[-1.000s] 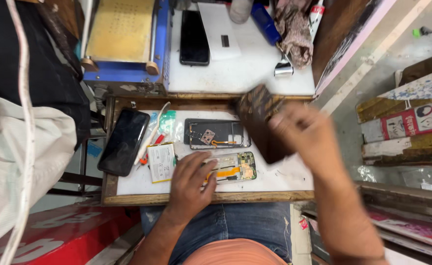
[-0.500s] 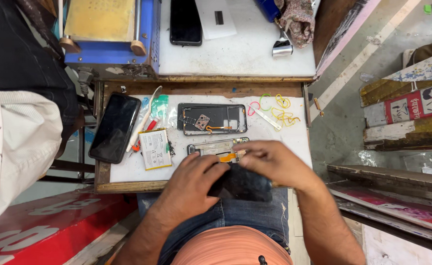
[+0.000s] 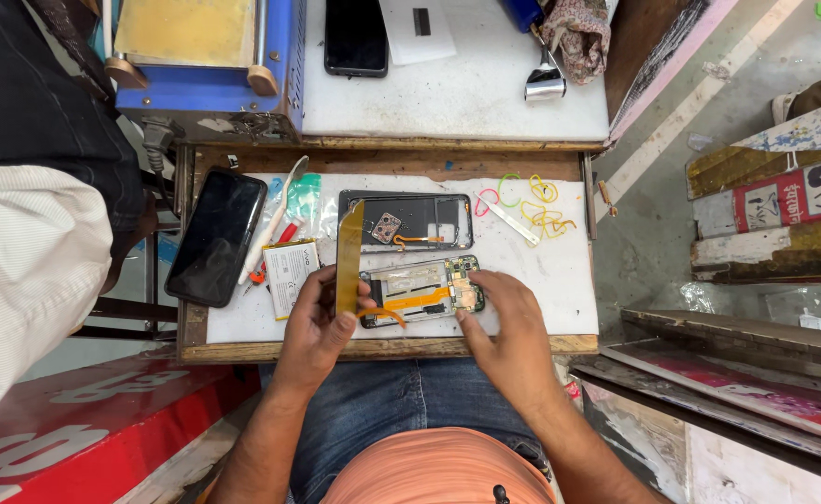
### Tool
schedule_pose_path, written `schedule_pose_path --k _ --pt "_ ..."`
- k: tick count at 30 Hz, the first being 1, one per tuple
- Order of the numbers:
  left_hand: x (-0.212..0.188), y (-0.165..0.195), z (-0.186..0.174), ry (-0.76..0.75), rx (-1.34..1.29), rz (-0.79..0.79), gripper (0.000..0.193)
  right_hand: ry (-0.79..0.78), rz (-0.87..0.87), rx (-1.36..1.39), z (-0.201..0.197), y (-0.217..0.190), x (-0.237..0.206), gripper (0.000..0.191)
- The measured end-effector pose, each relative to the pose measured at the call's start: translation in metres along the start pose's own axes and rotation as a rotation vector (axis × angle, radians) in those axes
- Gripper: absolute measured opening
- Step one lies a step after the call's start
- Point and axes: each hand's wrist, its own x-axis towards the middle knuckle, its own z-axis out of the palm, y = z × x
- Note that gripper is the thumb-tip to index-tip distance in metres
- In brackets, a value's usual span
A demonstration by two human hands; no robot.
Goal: The person disassembles a smartphone, removes the battery and internal components, then reassembles the device by reconnecting the battery and placing the back cover. The person handles the phone, battery, and internal components throughout the process.
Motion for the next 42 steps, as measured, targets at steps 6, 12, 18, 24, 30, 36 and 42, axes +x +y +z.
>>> schedule_pose_path --k 6,12,18,24,30,36,42 --pt "0.0 0.003 -0.004 -0.001 -0.049 0.047 0.08 0.124 0.442 1.034 0.025 0.011 -0.01 0.061" --pt "-0.005 0.023 0.002 0.019 -0.287 0.096 0.086 0.358 0.35 1.443 0.018 0.044 0.011 0.038" --pt "0.007 0.027 0.018 0.068 -0.221 0.083 0.087 0.376 0.22 1.44 0.015 0.059 0.041 0.03" --pt "0.006 0.018 0.035 0.06 -0.009 0.095 0.083 0.282 -0.003 1.334 0.025 0.041 0.035 0.043" --pt "-0.001 0.001 0.059 0.014 0.467 0.137 0.078 0.28 0.136 1.414 0.022 0.034 0.041 0.049" --pt "-0.006 0.001 0.078 -0.039 0.78 0.304 0.071 0.338 0.226 1.394 0.026 0.036 0.041 0.05" --pt "-0.006 0.01 0.077 -0.031 1.001 0.369 0.073 0.328 0.2 1.399 0.028 0.043 0.04 0.054"
